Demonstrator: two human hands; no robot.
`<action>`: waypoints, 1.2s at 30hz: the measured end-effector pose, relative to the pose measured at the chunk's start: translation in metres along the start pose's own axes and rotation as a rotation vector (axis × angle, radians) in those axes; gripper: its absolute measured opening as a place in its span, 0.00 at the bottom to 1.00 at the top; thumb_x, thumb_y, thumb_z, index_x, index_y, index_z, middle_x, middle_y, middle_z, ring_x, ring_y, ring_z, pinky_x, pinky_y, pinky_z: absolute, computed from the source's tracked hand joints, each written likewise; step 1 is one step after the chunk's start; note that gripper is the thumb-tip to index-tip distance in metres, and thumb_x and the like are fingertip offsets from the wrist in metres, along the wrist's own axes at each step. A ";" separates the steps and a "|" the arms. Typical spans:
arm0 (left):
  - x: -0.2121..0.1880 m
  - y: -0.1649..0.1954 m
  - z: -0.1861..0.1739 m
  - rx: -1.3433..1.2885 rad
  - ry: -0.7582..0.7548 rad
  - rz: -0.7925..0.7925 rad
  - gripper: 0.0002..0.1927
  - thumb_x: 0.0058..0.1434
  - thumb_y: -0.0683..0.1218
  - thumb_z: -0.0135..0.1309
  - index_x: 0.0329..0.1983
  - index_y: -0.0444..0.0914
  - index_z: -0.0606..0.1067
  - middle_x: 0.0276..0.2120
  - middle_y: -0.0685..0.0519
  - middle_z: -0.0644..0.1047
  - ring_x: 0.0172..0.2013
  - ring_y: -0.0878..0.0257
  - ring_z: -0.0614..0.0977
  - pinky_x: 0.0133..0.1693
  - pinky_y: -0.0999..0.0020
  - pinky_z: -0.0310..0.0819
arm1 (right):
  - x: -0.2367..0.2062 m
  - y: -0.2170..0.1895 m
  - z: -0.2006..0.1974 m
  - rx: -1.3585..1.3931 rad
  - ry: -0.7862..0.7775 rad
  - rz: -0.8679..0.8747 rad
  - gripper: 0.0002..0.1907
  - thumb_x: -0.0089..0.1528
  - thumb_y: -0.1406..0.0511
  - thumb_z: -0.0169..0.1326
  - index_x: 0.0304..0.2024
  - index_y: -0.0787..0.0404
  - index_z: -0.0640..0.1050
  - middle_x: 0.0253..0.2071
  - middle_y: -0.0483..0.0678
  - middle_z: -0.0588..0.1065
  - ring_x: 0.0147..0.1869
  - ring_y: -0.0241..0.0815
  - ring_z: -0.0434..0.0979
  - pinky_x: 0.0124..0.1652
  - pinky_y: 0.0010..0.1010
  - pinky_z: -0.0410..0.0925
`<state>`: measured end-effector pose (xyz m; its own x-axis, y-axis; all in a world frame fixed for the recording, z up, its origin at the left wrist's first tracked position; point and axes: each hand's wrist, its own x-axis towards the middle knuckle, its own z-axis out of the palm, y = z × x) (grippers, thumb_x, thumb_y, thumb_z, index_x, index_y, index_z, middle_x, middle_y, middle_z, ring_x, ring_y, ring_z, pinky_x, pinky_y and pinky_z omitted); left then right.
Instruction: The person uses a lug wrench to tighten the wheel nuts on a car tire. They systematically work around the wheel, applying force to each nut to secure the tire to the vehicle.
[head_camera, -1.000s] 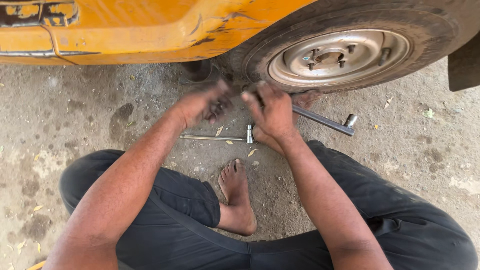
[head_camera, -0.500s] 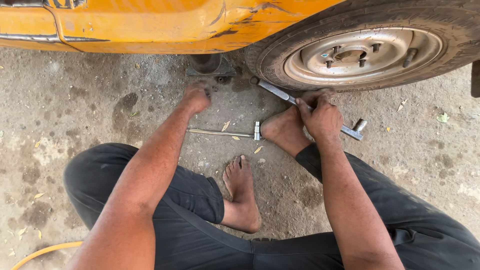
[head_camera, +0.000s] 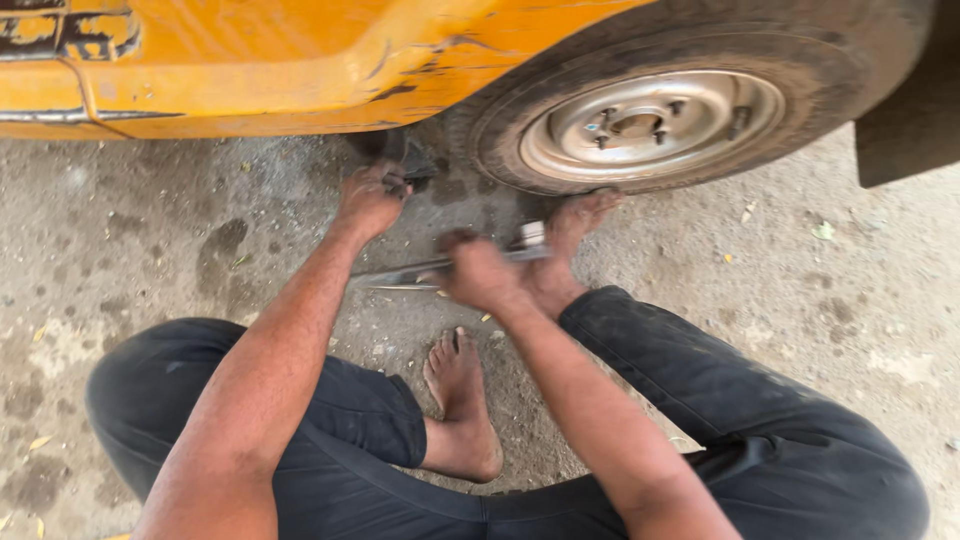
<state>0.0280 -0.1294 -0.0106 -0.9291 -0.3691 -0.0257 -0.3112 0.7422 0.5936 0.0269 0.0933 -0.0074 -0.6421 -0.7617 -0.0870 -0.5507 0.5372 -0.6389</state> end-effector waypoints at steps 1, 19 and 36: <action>-0.001 0.002 -0.001 0.006 0.006 -0.006 0.15 0.59 0.46 0.64 0.47 0.38 0.78 0.40 0.48 0.84 0.46 0.51 0.84 0.49 0.56 0.76 | -0.001 -0.008 0.003 0.139 0.149 -0.187 0.25 0.53 0.52 0.65 0.43 0.63 0.78 0.40 0.60 0.77 0.39 0.58 0.81 0.43 0.47 0.75; -0.033 0.059 -0.023 -0.009 0.011 0.082 0.13 0.61 0.45 0.60 0.48 0.38 0.80 0.44 0.43 0.82 0.46 0.48 0.83 0.49 0.56 0.76 | -0.163 -0.194 -0.219 -0.392 0.323 -0.468 0.16 0.57 0.56 0.66 0.37 0.60 0.78 0.37 0.53 0.75 0.41 0.57 0.78 0.38 0.48 0.71; 0.010 0.089 0.002 -0.662 0.070 -0.111 0.28 0.67 0.56 0.46 0.68 0.43 0.66 0.64 0.42 0.66 0.51 0.50 0.80 0.41 0.55 0.83 | -0.137 -0.109 -0.271 -0.425 0.552 -0.380 0.16 0.61 0.58 0.69 0.41 0.60 0.81 0.41 0.53 0.81 0.43 0.51 0.82 0.39 0.43 0.75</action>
<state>-0.0090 -0.0659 0.0400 -0.8763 -0.4757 -0.0760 -0.1954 0.2067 0.9587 0.0306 0.2372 0.2812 -0.4796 -0.6910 0.5407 -0.8702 0.4536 -0.1923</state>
